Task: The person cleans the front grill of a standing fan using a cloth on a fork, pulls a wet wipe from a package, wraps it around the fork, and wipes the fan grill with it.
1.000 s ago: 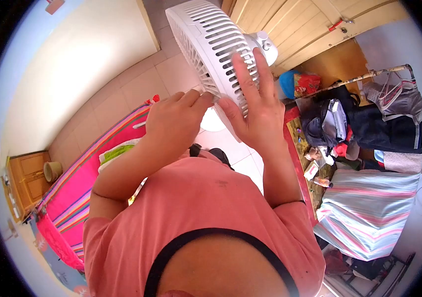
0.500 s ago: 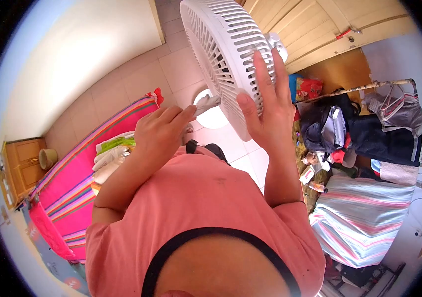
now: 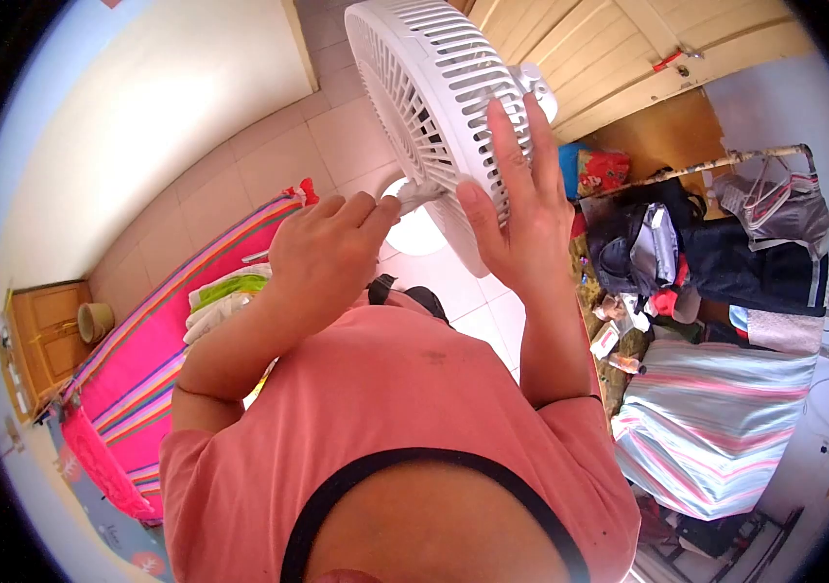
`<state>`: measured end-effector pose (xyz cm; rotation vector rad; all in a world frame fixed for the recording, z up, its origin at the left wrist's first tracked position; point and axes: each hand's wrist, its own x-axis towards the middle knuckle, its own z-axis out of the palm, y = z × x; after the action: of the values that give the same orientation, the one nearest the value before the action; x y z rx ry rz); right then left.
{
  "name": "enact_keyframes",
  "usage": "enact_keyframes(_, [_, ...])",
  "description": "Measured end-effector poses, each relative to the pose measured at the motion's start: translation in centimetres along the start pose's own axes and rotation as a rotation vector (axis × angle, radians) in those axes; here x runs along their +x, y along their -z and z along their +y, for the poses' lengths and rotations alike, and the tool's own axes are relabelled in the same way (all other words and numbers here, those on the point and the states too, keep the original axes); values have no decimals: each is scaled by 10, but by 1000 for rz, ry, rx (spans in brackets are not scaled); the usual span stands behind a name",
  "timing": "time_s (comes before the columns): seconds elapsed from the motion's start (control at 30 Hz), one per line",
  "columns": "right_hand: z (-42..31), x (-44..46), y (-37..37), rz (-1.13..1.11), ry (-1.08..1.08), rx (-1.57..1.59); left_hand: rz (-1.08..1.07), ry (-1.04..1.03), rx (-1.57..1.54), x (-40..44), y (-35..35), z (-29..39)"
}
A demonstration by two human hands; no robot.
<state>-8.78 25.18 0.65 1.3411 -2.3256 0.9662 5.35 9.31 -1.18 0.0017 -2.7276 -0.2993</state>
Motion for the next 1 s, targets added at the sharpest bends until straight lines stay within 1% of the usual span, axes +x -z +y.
enact_keyframes(0.07, [2,1,-1,5,20,-8,8,-15,23,5,8,3])
enact_keyframes(0.13, [2,1,-2,10,37,-17,-79,-46,83,9,13,8])
enact_keyframes(0.17, [2,1,-2,6,27,-22,-80,-44,83,12,12,8])
enact_keyframes(0.23, [1,-1,-2,1,19,-23,64,-125,73,21,7,7])
enact_keyframes(0.27, [2,-2,-3,-2,20,-18,66,-124,78,24,1,8])
enact_keyframes(0.33, [1,-2,-4,-2,16,-14,-7,-94,63,29,-13,13])
enact_keyframes(0.43, [3,0,-3,11,27,-31,-30,-37,36,34,-19,16])
enact_keyframes(0.53, [5,1,-1,3,31,-75,6,-21,-25,32,-28,3])
enact_keyframes(0.67, [3,3,-1,-5,7,-64,-26,-12,-33,9,-17,-5])
enact_keyframes(0.73, [-3,1,-3,-20,-10,-51,-96,51,-50,-5,-13,-7])
enact_keyframes(0.8, [-8,-1,-5,-4,35,-10,-104,61,-61,-14,-8,-7])
enact_keyframes(0.87, [-5,-3,-5,2,43,-42,-109,71,-72,-21,-7,-8])
enact_keyframes(0.93, [1,-4,-3,9,51,-70,-96,99,37,-31,-11,-11])
enact_keyframes(0.97, [7,-3,0,16,34,-57,-97,99,37,-38,-14,-19])
enact_keyframes(1.0, [12,-2,1,24,17,-43,-112,165,41,-44,-17,-28])
